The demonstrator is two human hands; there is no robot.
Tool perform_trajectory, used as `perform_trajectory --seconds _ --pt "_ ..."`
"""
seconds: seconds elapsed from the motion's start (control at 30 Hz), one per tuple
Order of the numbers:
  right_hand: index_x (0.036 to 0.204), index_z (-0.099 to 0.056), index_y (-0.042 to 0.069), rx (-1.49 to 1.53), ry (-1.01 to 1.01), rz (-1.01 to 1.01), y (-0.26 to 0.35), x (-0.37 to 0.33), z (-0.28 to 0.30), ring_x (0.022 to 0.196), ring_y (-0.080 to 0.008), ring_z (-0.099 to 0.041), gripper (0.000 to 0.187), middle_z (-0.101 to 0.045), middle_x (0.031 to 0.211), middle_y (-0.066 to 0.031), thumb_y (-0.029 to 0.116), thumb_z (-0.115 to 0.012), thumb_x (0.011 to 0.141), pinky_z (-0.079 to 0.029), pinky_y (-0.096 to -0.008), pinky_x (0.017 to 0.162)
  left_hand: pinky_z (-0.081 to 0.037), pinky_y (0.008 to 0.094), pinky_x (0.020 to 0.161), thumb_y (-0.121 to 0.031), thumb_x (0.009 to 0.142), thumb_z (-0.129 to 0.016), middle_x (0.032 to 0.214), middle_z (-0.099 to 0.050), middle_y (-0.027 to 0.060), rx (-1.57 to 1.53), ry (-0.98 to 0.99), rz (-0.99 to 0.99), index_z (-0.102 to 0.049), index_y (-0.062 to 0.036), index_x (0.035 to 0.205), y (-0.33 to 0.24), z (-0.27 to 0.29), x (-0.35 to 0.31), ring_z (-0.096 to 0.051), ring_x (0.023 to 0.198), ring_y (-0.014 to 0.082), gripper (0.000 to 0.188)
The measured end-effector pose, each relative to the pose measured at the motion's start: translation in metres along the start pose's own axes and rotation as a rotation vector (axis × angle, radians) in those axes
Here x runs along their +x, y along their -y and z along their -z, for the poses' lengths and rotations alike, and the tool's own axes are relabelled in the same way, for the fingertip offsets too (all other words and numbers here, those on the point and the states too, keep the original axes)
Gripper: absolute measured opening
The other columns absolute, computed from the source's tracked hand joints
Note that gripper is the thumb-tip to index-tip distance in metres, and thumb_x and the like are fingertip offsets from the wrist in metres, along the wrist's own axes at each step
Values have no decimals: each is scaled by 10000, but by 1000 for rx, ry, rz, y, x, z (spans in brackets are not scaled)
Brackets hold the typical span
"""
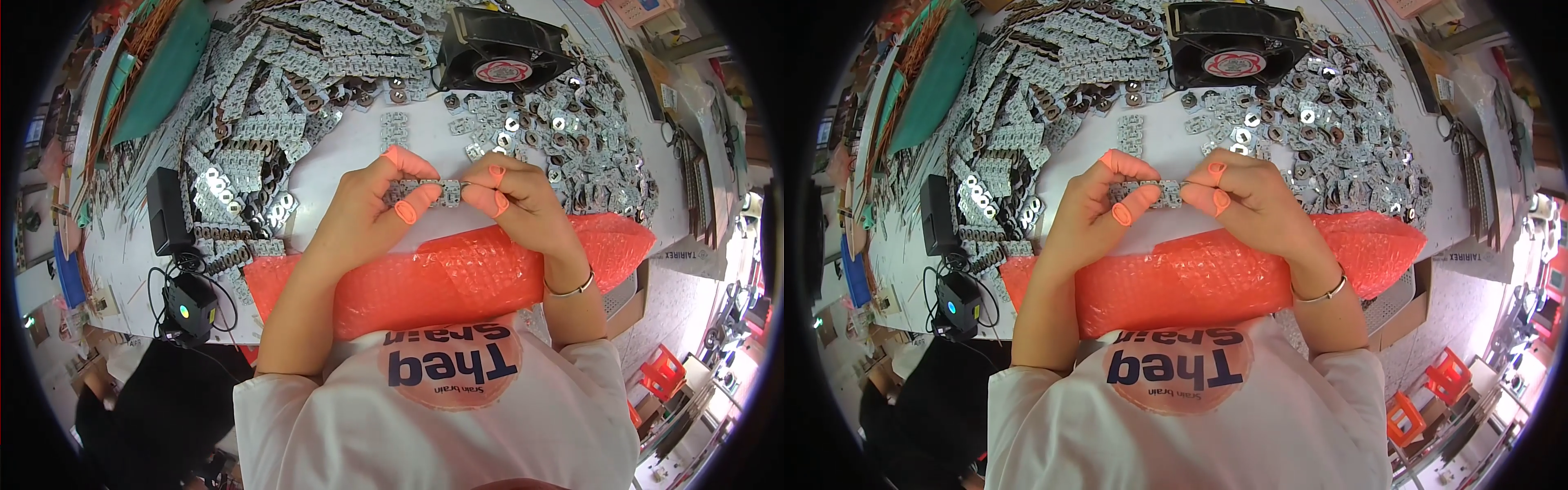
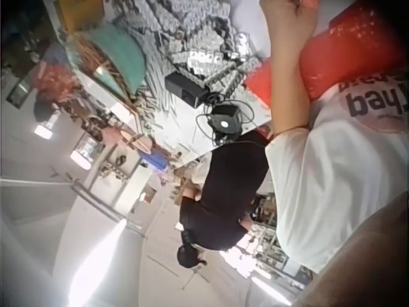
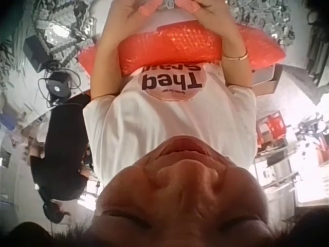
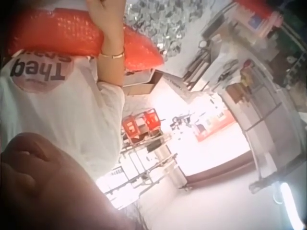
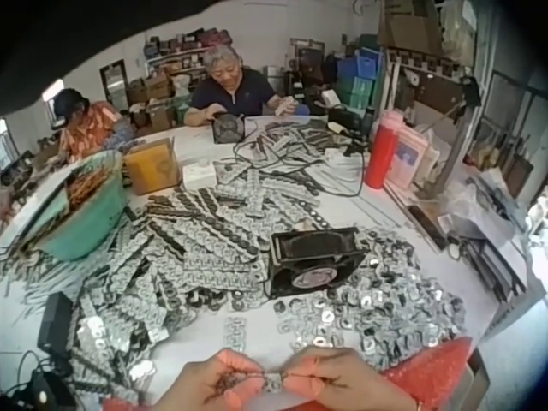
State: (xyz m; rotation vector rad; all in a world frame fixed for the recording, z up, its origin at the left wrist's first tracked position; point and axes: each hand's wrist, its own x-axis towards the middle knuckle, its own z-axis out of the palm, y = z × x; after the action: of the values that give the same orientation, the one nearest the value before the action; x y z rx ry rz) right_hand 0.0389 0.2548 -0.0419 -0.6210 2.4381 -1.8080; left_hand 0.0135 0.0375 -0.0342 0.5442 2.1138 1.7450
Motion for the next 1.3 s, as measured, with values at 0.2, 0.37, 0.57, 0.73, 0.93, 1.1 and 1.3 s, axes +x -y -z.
perform_trajectory --seconds 0.2,0.37,0.57,0.73,0.93,1.1,1.3 --pt "849 -575 -7 176 67 -242 10 -5 -5 472 -95 -469 153 -497 554 -23 132 -556 908 -365 -223 454 -421 198 617 -88 876 -609 801 -587 26 -30 40 -100 -548 -27 969 7 -7 0 -514 688 65 127" --pt "904 -526 16 777 138 -427 10 -9 -4 437 -51 -381 185 -454 553 7 194 -507 947 -291 -205 410 -394 205 541 -75 883 -589 807 -565 29 -702 186 285 -515 -46 1005 -8 -8 -4 -473 640 66 146" --pt "895 -519 35 497 -169 -332 7 -7 -12 457 -30 -309 188 -401 611 50 216 -512 948 -244 -201 416 -440 221 576 -65 861 -612 827 -583 44 -173 -82 -143 -519 -40 1031 5 -18 -2 -524 637 100 196" --pt "823 -520 37 111 -150 -195 4 -6 -12 532 -29 -302 194 -395 619 66 194 -532 935 -246 -191 472 -492 243 662 -39 839 -626 878 -629 83 134 -85 -226 -549 -23 1030 -1 -17 -2 -610 746 131 207" --pt "804 -534 30 1 -215 -102 4 -4 -16 556 -37 -340 158 -425 618 61 142 -549 915 -285 -203 484 -502 243 695 -20 821 -643 898 -649 85 155 -180 -218 -566 -13 1036 3 -22 0 -639 782 145 228" --pt "816 -548 18 157 -287 -251 6 1 -17 587 -47 -364 127 -447 630 34 115 -570 895 -313 -211 506 -509 246 685 -23 802 -672 892 -661 92 271 -195 -359 -594 -3 991 7 -18 4 -641 774 147 206" --pt "851 -576 17 -24 -265 -140 9 -7 -12 576 -58 -392 87 -478 625 0 97 -587 881 -346 -225 505 -509 244 678 1 795 -667 870 -666 84 250 -221 -322 -596 -33 997 -4 -27 4 -639 752 136 218"
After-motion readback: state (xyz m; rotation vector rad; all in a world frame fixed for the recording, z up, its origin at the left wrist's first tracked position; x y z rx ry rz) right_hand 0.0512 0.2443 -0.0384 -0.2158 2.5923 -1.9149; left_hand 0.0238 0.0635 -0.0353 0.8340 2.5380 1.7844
